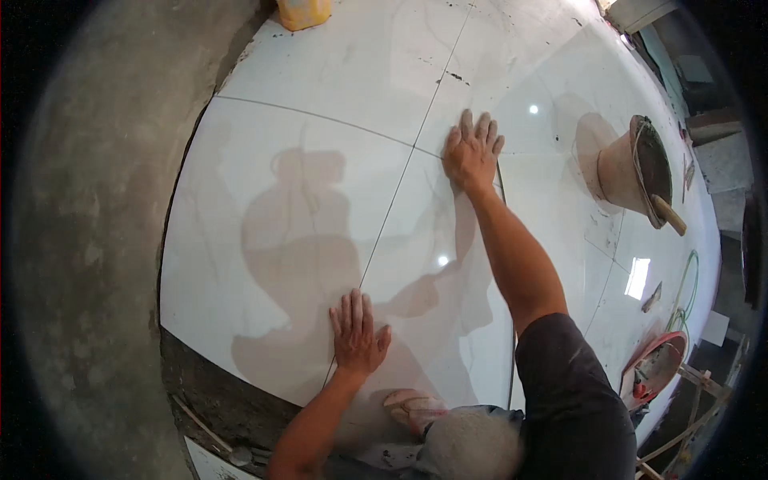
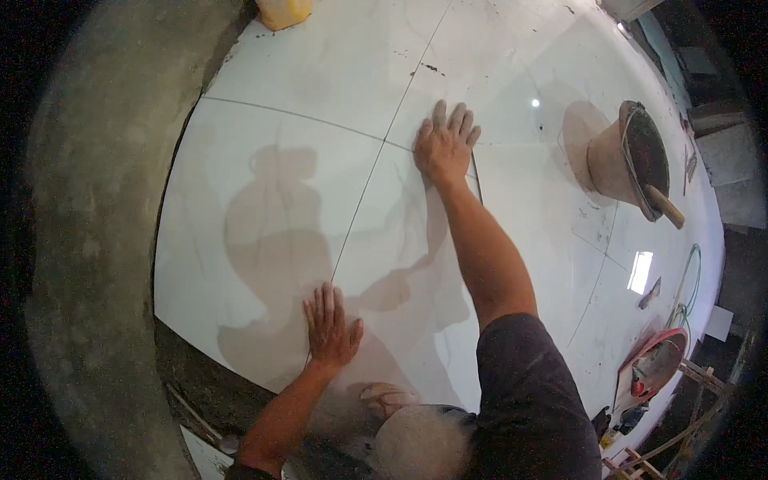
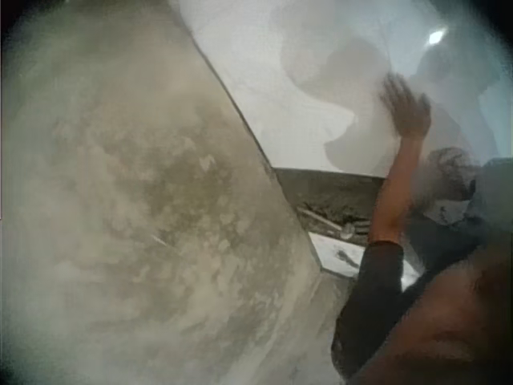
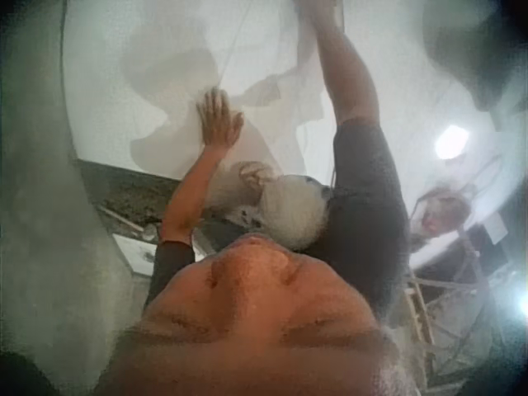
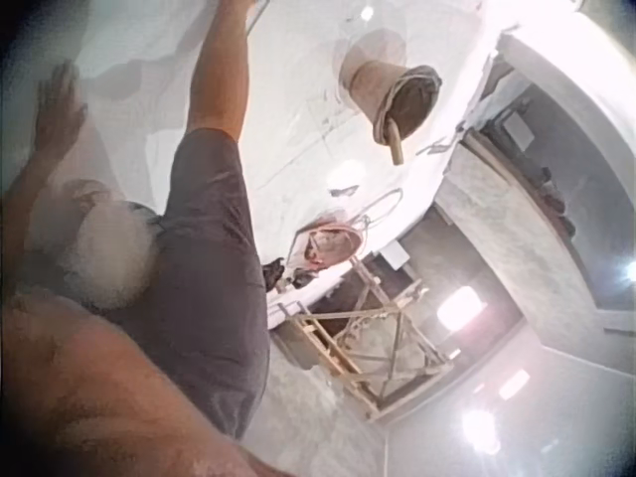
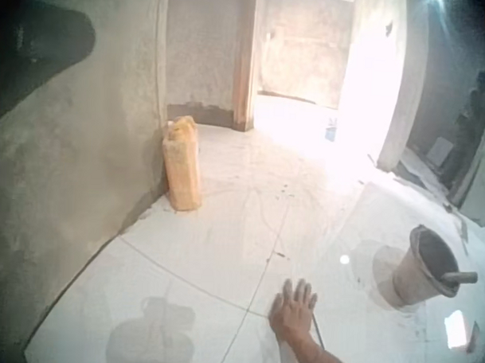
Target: The person installs floor tiles by placing large tiles onto a prepared substrate, pressing them into place, and using a rubber mallet to level them.
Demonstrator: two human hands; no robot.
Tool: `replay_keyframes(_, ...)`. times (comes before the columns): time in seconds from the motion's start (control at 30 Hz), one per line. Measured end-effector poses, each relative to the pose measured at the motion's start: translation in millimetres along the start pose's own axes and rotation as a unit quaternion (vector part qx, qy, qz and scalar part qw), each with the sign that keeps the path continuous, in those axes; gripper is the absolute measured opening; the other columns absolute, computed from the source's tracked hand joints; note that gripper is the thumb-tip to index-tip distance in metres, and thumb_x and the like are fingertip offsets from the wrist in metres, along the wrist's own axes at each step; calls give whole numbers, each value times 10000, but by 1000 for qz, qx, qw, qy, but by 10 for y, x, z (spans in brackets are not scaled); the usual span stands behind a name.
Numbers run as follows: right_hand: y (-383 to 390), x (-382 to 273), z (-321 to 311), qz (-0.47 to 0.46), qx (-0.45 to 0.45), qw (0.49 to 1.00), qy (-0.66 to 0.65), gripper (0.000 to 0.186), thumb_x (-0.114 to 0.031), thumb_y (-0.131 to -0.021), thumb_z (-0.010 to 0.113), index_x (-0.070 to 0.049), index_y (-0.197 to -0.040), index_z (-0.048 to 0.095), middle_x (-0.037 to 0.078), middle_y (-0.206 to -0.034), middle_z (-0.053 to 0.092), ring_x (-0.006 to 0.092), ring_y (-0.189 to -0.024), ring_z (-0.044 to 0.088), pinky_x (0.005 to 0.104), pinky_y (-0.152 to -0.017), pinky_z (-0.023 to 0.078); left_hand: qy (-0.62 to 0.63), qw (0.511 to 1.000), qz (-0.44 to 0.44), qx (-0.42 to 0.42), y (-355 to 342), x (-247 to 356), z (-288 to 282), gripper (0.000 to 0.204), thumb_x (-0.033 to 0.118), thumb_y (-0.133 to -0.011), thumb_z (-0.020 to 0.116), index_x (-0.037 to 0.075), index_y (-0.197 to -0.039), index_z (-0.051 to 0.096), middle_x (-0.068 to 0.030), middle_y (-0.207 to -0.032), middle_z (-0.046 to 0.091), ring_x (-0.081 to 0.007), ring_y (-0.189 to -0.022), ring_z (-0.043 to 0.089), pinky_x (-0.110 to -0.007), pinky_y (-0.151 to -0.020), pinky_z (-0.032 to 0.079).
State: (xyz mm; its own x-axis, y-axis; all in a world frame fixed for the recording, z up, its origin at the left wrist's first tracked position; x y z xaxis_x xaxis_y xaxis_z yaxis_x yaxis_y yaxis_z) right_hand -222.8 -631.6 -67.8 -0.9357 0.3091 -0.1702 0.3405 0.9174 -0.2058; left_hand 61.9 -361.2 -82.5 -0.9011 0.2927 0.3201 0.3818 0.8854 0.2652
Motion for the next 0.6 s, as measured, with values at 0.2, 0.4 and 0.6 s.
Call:
replay_keyframes(0.2, -34, -37, 14, -11, -1, 999, -35, 501, -218, -958, 416, 3, -1406, 380, 279, -1466, 339, 415, -1403, 261, 539, -1154, 166, 4, 998, 51, 22, -1475, 133, -395, 764, 403, -942, 486, -53, -1477, 184, -239, -1555, 138, -407, -1446, 120, -606, -1148, 93)
replay_keyframes(0.4, -51, -18, 58, -9, -26, 998, -56, 542, -176, -918, 444, 30, -1412, 357, 250, -1489, 323, 391, -1414, 252, 521, -1166, 156, -31, 992, 110, 60, -2481, 390, -643, 762, 409, -931, 510, -1, -1494, 200, -152, -1582, 137, -318, -1465, 113, -551, -1175, 89)
replay_keyframes(0.6, -85, 41, 72, 5, -37, 998, -53, 559, -156, -897, 466, 24, -1414, 355, 242, -1496, 316, 386, -1417, 249, 522, -1170, 147, -49, 974, 218, 38, -2860, 364, -746, 749, 412, -924, 507, 12, -1493, 228, -155, -1577, 172, -326, -1462, 142, -555, -1173, 87)
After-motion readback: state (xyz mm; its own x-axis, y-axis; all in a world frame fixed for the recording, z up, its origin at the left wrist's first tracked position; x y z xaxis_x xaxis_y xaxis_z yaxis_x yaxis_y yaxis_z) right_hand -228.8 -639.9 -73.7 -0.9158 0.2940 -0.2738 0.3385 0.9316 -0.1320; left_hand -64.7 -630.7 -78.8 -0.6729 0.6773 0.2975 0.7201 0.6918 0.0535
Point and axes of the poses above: each hand's wrist, its own y-axis away from the middle knuckle, its own z-axis out of the palm, x = y × z, the point moved 7 cm from there along -y, towards the middle knuckle
